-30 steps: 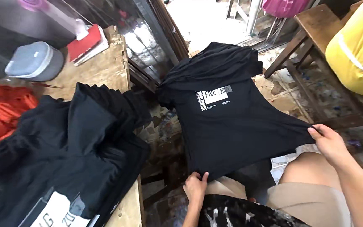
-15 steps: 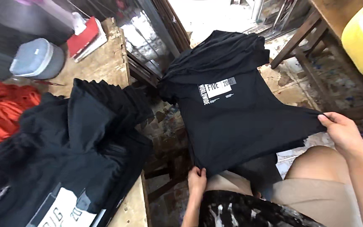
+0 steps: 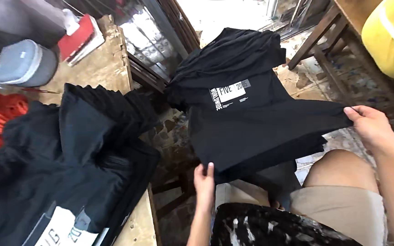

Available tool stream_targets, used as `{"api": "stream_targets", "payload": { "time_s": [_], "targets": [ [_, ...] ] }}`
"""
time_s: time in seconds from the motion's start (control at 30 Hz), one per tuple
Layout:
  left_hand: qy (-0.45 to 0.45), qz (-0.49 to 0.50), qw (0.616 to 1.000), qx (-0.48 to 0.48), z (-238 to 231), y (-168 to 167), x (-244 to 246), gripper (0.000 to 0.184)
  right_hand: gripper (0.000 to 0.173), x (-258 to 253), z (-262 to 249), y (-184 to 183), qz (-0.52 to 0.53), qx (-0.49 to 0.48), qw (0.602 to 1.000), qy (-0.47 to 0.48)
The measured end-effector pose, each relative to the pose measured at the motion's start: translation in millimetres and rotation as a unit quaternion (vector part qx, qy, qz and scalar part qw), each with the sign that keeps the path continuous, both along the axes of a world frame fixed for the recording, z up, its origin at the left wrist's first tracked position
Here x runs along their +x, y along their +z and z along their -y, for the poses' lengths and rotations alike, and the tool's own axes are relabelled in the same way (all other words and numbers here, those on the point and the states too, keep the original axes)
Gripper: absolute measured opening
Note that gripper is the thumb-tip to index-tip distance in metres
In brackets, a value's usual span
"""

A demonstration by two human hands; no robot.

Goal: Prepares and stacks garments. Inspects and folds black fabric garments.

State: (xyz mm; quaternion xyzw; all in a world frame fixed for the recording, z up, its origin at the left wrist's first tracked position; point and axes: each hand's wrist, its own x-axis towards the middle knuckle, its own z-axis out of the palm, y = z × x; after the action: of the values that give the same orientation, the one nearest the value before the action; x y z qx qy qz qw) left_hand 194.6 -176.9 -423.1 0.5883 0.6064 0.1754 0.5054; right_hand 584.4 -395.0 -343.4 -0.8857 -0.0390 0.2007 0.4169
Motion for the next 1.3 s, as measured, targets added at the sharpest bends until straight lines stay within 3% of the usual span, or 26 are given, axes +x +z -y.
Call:
{"api": "stream_targets", "payload": {
  "time_s": [0.07,0.13,0.23,0.3,0.37,0.5,0.6,0.67,0.73,0.77,0.83,0.9,0.93,1.0,1.07,1.1,1.17,1.2,1.23,1.27,1.3],
  "targets": [
    [-0.066,-0.164,0.983,-0.040,8,-46,8,0.052,0.037,3,-1,1,0.014,-0.013,1.000,0.016],
    [-0.068,-0.215,0.972,-0.067,17,-64,15,0.046,0.035,6,0,3,0.030,-0.052,0.997,0.046],
    [-0.001,-0.081,0.977,-0.199,17,-42,10,0.046,0.034,11,6,1,0.044,-0.091,0.992,0.078],
    [0.021,0.014,0.951,-0.308,4,-9,-10,0.036,0.033,13,10,-2,0.047,-0.082,0.994,0.061],
    [0.030,0.084,0.932,-0.352,-19,24,-41,0.030,0.033,15,10,-6,0.043,-0.069,0.996,0.046],
    [0.042,0.172,0.951,-0.254,-47,79,-85,0.026,0.038,-3,-3,-25,0.032,-0.085,0.995,0.039],
    [0.037,0.114,0.983,-0.138,-44,90,-68,0.033,0.040,-20,-16,-57,0.025,-0.191,0.978,0.074],
    [-0.030,-0.040,0.998,-0.044,-34,84,-51,0.042,0.045,-29,-20,-70,-0.026,-0.301,0.948,0.100],
    [-0.170,-0.189,0.966,0.041,-27,77,-38,0.043,0.047,-31,-20,-66,-0.053,-0.349,0.931,0.090],
    [-0.227,-0.214,0.946,0.086,-25,75,-32,0.037,0.045,-29,-18,-61,-0.039,-0.345,0.934,0.081],
    [-0.268,-0.113,0.945,0.146,-26,73,-26,0.025,0.041,-21,-10,-50,0.005,-0.284,0.956,0.071],
    [-0.214,0.073,0.968,0.110,-32,78,-16,0.021,0.041,-14,-5,-46,0.003,-0.242,0.967,0.076],
    [-0.171,0.088,0.976,0.097,-34,80,-10,0.021,0.041,-12,-3,-51,-0.014,-0.250,0.964,0.086],
    [-0.153,-0.056,0.977,0.136,-41,72,-3,0.024,0.043,-9,0,-70,-0.044,-0.307,0.942,0.127],
    [-0.206,-0.179,0.945,0.181,-43,66,-1,0.031,0.044,-12,-5,-63,-0.036,-0.334,0.936,0.104],
    [-0.238,-0.169,0.935,0.201,-44,66,-2,0.031,0.043,-13,-8,-52,-0.019,-0.325,0.942,0.080],
    [-0.249,0.002,0.948,0.198,-44,69,-6,0.023,0.039,-14,-8,-31,0.027,-0.285,0.958,0.034],
    [-0.210,0.096,0.957,0.172,-40,69,-5,0.019,0.037,-14,-7,-23,0.048,-0.261,0.964,0.017],
    [-0.156,0.131,0.967,0.155,-35,65,-4,0.017,0.038,-13,-6,-17,0.066,-0.232,0.971,0.005],
    [-0.107,0.084,0.978,0.156,-28,53,-4,0.020,0.038,-12,-5,-13,0.082,-0.196,0.977,-0.005],
    [-0.090,-0.024,0.982,0.163,-21,34,-6,0.028,0.039,-11,-5,-10,0.091,-0.157,0.983,-0.015]
  ]
}}
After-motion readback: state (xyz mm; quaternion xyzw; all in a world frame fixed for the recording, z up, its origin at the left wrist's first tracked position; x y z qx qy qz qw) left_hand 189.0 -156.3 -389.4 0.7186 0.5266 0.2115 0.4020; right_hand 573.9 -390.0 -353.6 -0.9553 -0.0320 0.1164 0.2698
